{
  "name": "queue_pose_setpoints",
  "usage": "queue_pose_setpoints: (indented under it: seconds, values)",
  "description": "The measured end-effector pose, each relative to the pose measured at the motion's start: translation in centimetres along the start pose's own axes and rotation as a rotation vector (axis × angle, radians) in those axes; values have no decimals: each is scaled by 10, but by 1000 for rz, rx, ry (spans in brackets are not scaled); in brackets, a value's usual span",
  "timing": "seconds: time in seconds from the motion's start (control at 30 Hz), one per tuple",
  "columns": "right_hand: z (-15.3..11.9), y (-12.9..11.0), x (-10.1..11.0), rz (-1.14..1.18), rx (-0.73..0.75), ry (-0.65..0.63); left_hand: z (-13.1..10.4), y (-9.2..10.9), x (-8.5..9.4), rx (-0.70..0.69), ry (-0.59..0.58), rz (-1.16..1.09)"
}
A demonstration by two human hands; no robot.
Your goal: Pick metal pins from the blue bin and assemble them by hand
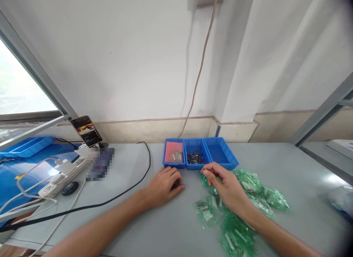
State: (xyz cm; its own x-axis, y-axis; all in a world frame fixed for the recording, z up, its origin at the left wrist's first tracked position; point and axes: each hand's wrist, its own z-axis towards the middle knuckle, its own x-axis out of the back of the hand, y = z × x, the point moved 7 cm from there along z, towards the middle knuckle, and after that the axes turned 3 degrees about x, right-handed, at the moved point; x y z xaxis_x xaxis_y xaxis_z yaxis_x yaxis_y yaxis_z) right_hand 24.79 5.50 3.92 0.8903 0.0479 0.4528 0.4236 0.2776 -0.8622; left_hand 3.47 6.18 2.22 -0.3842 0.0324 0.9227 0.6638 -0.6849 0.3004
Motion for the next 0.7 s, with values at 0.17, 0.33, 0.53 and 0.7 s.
queue_pose_setpoints:
  seconds: [0.17, 0.33, 0.53, 0.7]
  values:
    - [-1, 2, -1, 22, 27, 19, -1, 1, 0, -21, 8, -34]
    - [0, 5, -2, 60, 40, 31, -1, 0, -3, -44, 11, -61]
    - [1, 7, 1, 83, 3, 37, -2, 1, -4, -61, 0, -81]
    - [1, 2, 2, 197, -35, 20, -1, 2, -3, -61, -28, -105]
